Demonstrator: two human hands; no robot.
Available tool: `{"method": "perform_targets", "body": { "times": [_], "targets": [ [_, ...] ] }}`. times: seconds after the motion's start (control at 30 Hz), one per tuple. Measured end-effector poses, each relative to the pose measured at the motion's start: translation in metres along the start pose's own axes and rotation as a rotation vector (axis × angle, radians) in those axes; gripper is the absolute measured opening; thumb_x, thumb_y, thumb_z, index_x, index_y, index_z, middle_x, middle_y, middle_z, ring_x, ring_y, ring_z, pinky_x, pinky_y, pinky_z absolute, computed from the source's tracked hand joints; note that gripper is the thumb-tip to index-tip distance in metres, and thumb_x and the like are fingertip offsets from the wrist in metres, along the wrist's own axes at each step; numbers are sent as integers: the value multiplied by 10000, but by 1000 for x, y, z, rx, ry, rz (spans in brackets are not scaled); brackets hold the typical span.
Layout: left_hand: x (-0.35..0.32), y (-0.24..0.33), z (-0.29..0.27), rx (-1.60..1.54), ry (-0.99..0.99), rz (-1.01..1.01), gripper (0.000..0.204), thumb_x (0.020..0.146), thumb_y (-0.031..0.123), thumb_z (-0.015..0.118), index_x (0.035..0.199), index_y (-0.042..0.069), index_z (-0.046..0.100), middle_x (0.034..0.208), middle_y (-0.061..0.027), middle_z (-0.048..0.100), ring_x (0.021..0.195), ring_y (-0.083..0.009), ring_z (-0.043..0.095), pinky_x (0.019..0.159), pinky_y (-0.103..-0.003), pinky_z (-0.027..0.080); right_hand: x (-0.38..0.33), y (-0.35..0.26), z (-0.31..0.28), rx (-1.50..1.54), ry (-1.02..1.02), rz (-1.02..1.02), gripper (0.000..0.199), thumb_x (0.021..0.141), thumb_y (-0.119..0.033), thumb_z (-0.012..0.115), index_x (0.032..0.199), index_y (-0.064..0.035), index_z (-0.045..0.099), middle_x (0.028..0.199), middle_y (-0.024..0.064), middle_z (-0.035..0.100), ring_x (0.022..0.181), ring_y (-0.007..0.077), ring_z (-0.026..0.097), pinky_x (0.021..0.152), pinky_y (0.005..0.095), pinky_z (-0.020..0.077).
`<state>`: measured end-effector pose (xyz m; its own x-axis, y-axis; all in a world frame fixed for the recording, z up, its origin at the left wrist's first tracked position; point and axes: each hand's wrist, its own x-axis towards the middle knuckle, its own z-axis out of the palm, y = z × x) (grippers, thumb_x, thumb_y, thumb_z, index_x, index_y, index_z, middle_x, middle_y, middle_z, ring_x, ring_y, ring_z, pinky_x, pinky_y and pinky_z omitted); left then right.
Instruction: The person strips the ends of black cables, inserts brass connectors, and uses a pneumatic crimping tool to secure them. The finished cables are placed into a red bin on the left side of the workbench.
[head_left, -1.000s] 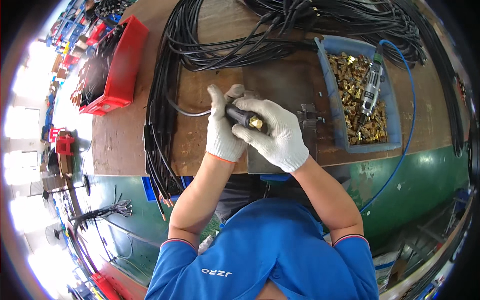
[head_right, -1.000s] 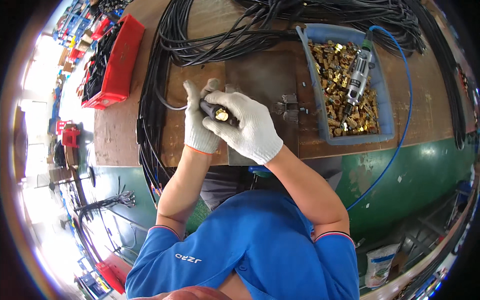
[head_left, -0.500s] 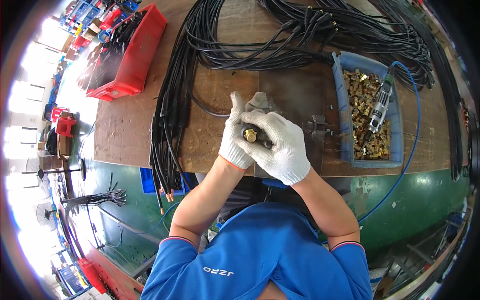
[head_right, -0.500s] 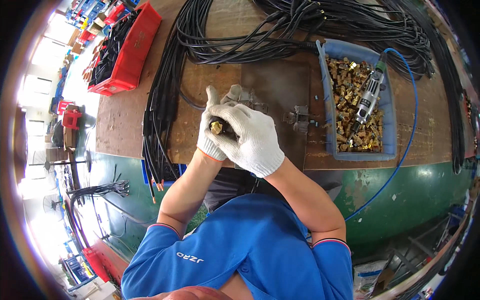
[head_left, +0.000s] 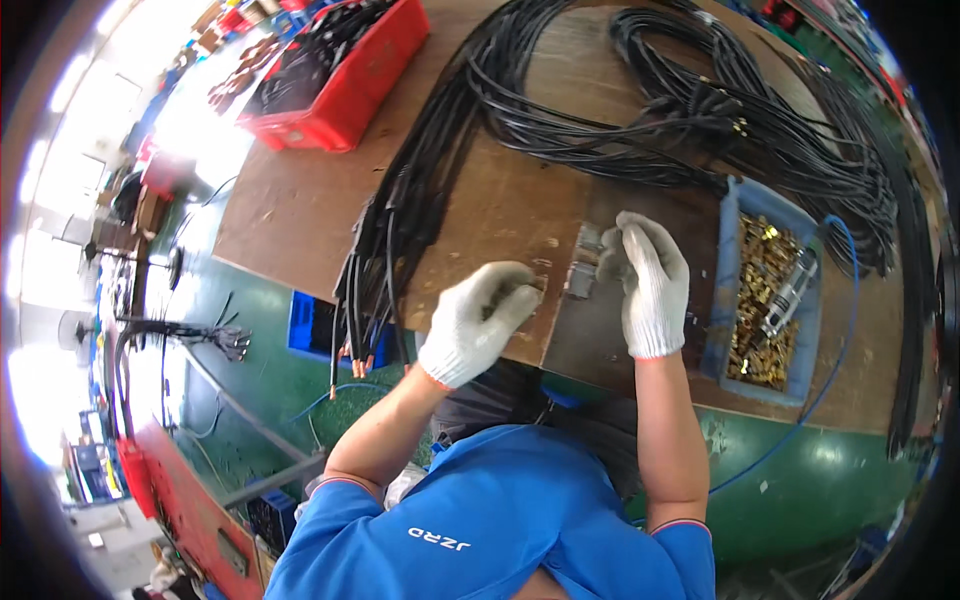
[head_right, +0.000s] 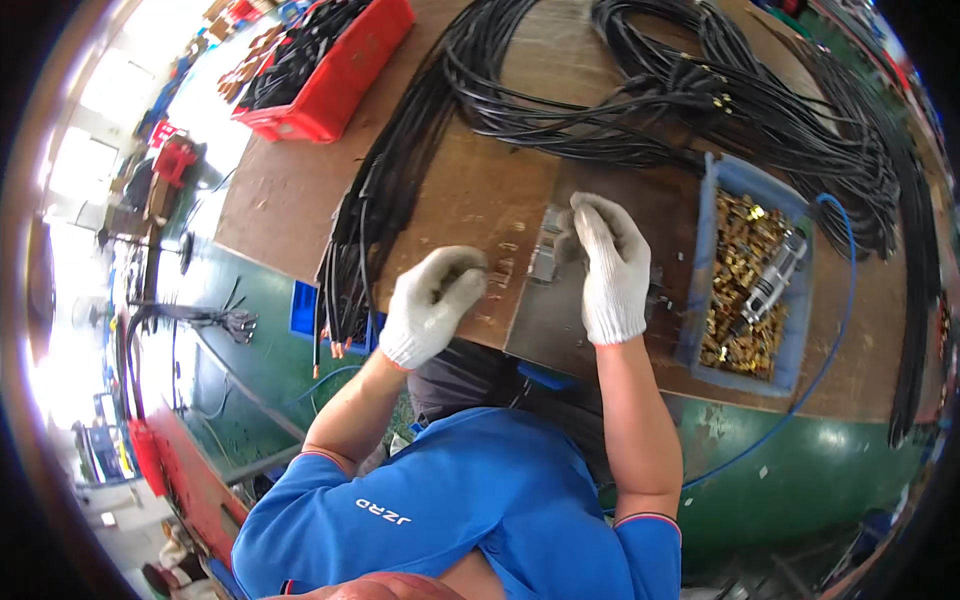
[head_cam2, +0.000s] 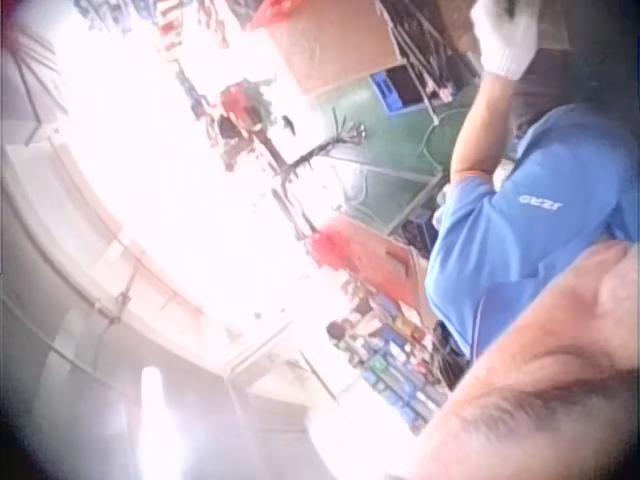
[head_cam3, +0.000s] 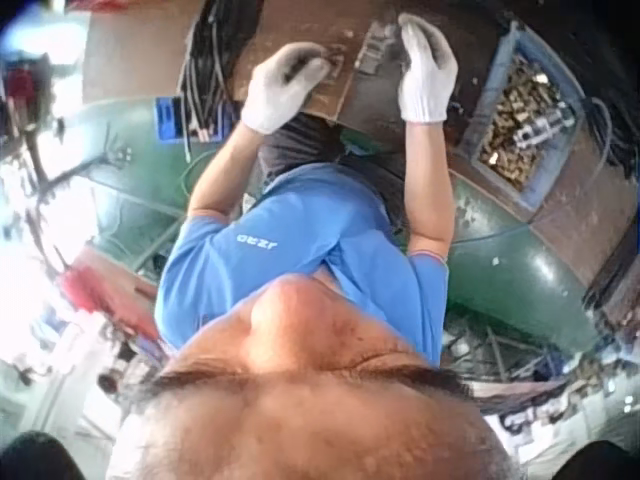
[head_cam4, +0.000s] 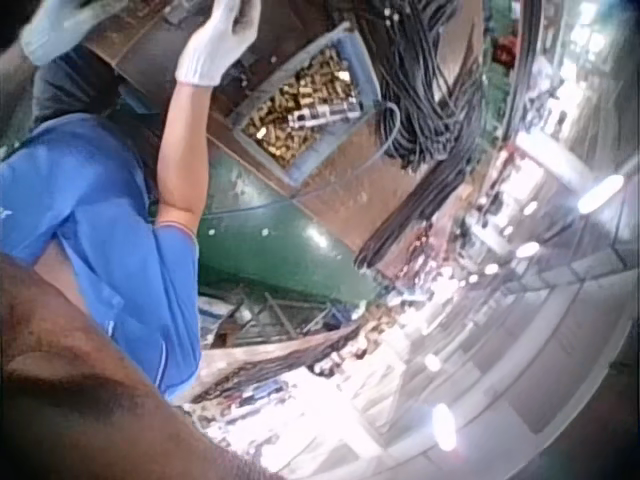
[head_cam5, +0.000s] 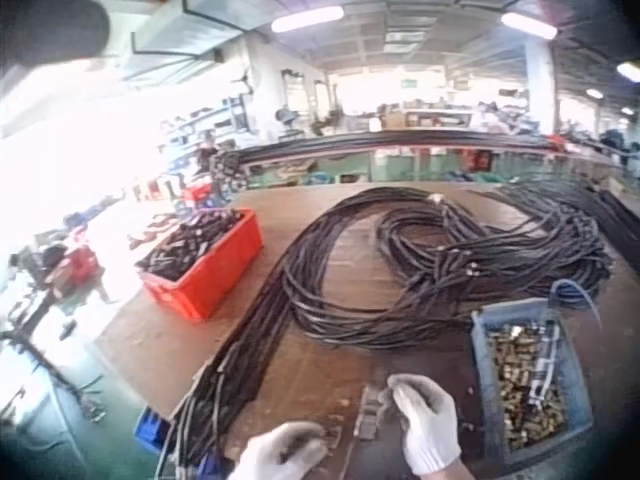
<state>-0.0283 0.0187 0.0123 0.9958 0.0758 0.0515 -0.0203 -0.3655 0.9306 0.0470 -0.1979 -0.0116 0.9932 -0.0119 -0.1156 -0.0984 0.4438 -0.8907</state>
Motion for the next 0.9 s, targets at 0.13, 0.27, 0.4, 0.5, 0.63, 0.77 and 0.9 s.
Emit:
{"method": "perform_targets", "body": {
  "times": [0.13, 0.27, 0.4, 0.5, 0.63, 0.77, 0.9],
  "targets": [
    [-3, -10, -64, 638, 384, 151, 192, 938, 215, 784, 1083, 91, 762, 984, -161, 766, 870, -352, 762, 775, -432, 596, -17, -1, 15, -200, -102, 5, 209, 1063, -120, 679, 1205, 21, 737, 974, 26, 743, 832, 75, 654, 761, 242, 535],
    [-6, -34, -102, 921, 369, -144, 299, 944, 270, 774, 1186, 97, 744, 1015, -156, 778, 928, -361, 764, 825, -443, 588, -31, 4, 33, -264, -235, 106, 211, 1068, -127, 679, 1211, 17, 738, 947, 12, 720, 824, 66, 633, 759, 243, 527],
    [0, -48, -102, 903, 290, -207, 442, 916, 267, 781, 1327, 146, 677, 1015, -154, 778, 954, -383, 755, 839, -476, 583, -41, 21, 45, -474, -432, 40, 225, 1051, -166, 696, 1185, 6, 751, 979, 82, 760, 889, 138, 697, 821, 301, 555],
    [6, -49, -103, 745, 291, -227, 568, 907, 222, 761, 1438, 107, 594, 967, -154, 766, 882, -333, 749, 817, -444, 588, -47, 22, 51, -704, -594, -14, 278, 1027, -189, 716, 1225, 4, 750, 1111, 166, 792, 1037, 223, 755, 930, 344, 573],
    [14, -34, -84, 200, 266, -310, 638, 903, 102, 749, 1496, 24, 528, 922, -68, 672, 798, -137, 646, 727, -309, 554, -56, 28, 63, -862, -671, -29, 521, 1008, -476, 681, 1296, -44, 722, 1121, 237, 776, 1074, 425, 744, 947, 470, 578],
    [25, -13, -31, -39, 237, -204, 641, 904, 152, 783, 1485, 17, 547, 933, -95, 686, 792, -130, 648, 707, -300, 547, -51, 26, 61, -918, -743, 152, 540, 992, -498, 667, 1214, -8, 702, 1038, 266, 759, 1011, 470, 726, 891, 501, 568],
    [34, -1, -11, 777, 212, 625, 459, 828, 134, 845, 1262, 90, 703, 1135, -112, 704, 1068, -313, 682, 970, -459, 531, -39, 22, 36, -948, -660, 145, 402, 1016, -386, 622, 1104, 1, 690, 976, 286, 735, 986, 494, 708, 861, 543, 559]
  ]
}}
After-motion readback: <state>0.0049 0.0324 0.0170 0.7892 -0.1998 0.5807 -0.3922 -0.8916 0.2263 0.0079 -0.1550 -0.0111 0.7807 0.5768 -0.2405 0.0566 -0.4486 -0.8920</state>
